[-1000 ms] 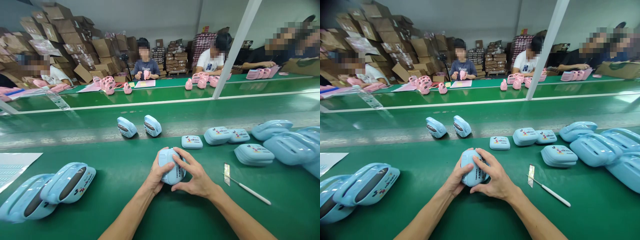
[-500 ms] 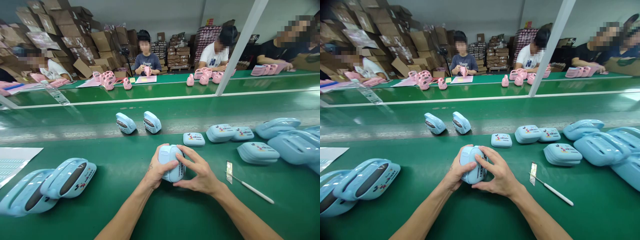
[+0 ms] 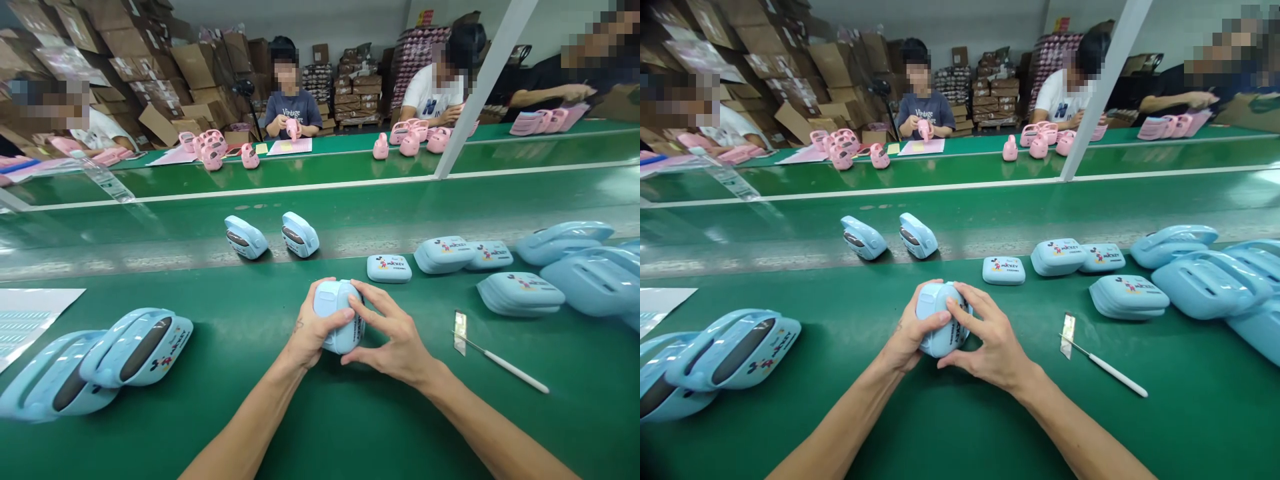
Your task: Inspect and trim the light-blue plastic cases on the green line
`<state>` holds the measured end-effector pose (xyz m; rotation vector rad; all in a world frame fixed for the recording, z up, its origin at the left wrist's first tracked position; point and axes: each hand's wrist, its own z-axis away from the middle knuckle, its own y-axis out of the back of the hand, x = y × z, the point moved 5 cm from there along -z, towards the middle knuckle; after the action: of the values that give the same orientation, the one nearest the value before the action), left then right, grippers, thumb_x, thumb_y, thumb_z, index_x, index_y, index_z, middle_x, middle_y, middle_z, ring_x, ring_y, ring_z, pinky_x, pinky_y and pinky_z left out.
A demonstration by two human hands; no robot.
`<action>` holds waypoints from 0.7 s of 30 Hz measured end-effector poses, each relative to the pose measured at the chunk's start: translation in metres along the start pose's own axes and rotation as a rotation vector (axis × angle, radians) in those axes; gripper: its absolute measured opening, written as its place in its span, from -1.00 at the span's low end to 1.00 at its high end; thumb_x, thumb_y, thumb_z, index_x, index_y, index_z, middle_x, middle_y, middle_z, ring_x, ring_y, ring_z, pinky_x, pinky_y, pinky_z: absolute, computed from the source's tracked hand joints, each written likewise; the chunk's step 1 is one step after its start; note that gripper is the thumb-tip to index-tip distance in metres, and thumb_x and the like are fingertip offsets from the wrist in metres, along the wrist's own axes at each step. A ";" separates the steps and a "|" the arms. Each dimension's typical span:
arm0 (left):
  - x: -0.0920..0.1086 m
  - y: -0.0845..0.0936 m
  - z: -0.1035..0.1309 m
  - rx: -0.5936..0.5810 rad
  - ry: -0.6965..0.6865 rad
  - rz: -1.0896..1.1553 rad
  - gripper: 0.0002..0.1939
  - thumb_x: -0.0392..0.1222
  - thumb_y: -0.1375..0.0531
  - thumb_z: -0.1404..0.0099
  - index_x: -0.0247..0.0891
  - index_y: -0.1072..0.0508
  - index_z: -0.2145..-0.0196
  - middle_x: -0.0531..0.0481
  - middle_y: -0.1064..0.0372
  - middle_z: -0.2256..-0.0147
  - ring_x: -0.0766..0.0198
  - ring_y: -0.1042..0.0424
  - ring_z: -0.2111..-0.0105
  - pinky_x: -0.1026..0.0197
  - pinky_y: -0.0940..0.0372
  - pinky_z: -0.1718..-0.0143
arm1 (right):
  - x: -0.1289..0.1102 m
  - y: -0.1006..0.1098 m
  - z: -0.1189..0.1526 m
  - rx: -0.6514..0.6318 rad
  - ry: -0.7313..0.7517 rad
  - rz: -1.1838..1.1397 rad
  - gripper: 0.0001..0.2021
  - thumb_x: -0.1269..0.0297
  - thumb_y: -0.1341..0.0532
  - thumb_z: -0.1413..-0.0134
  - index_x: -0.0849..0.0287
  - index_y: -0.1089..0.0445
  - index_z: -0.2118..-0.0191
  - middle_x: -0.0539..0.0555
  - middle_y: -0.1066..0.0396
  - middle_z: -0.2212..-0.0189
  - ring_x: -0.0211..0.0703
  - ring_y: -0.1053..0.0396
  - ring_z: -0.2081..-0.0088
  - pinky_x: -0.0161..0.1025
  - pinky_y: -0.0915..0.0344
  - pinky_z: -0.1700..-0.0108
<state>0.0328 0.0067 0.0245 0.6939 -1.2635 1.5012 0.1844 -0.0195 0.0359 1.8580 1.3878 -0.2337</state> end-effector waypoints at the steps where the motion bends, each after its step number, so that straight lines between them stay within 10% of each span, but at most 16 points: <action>1: 0.000 0.000 0.000 0.010 -0.001 0.014 -0.19 -0.11 -0.54 0.12 -0.16 -0.32 -0.07 -0.03 -0.49 0.15 0.12 -0.48 0.18 0.07 -0.38 0.10 | 0.001 -0.001 0.000 0.000 -0.019 -0.017 -0.06 0.04 -0.53 0.13 -0.15 -0.17 -0.38 0.22 -0.21 -0.35 0.26 -0.27 -0.28 0.22 -0.32 -0.24; 9: -0.008 0.002 -0.001 0.072 -0.001 0.107 -0.27 -0.13 -0.52 0.04 -0.13 -0.36 -0.06 -0.02 -0.49 0.13 0.13 -0.48 0.17 0.10 -0.41 0.12 | 0.006 -0.009 -0.003 -0.062 -0.111 -0.131 -0.07 0.02 -0.51 0.09 -0.19 -0.13 -0.39 0.16 -0.12 -0.40 0.21 -0.13 -0.38 0.19 -0.20 -0.33; 15: -0.012 0.010 -0.012 -0.147 -0.028 0.125 -0.10 -0.04 -0.53 0.14 -0.08 -0.33 -0.16 -0.10 -0.51 0.03 -0.12 -0.49 0.01 -0.08 -0.39 -0.01 | 0.030 -0.001 -0.002 -0.016 -0.384 -0.399 -0.12 -0.07 -0.41 -0.05 -0.11 -0.07 -0.42 0.13 -0.01 -0.44 0.17 0.06 -0.45 0.21 0.10 -0.44; 21: -0.004 0.014 -0.015 -0.271 -0.189 -0.218 -0.01 -0.06 -0.53 0.14 -0.13 -0.29 -0.23 -0.18 -0.44 -0.09 -0.15 -0.44 -0.07 -0.01 -0.34 -0.07 | 0.049 -0.003 0.004 0.098 -0.682 -0.647 -0.36 -0.01 -0.47 0.07 0.07 -0.39 -0.14 0.15 -0.49 0.00 0.08 -0.44 -0.03 0.00 -0.38 -0.12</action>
<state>0.0233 0.0202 0.0112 0.7785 -1.4504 1.0822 0.2016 0.0139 0.0042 1.1528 1.4270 -1.1559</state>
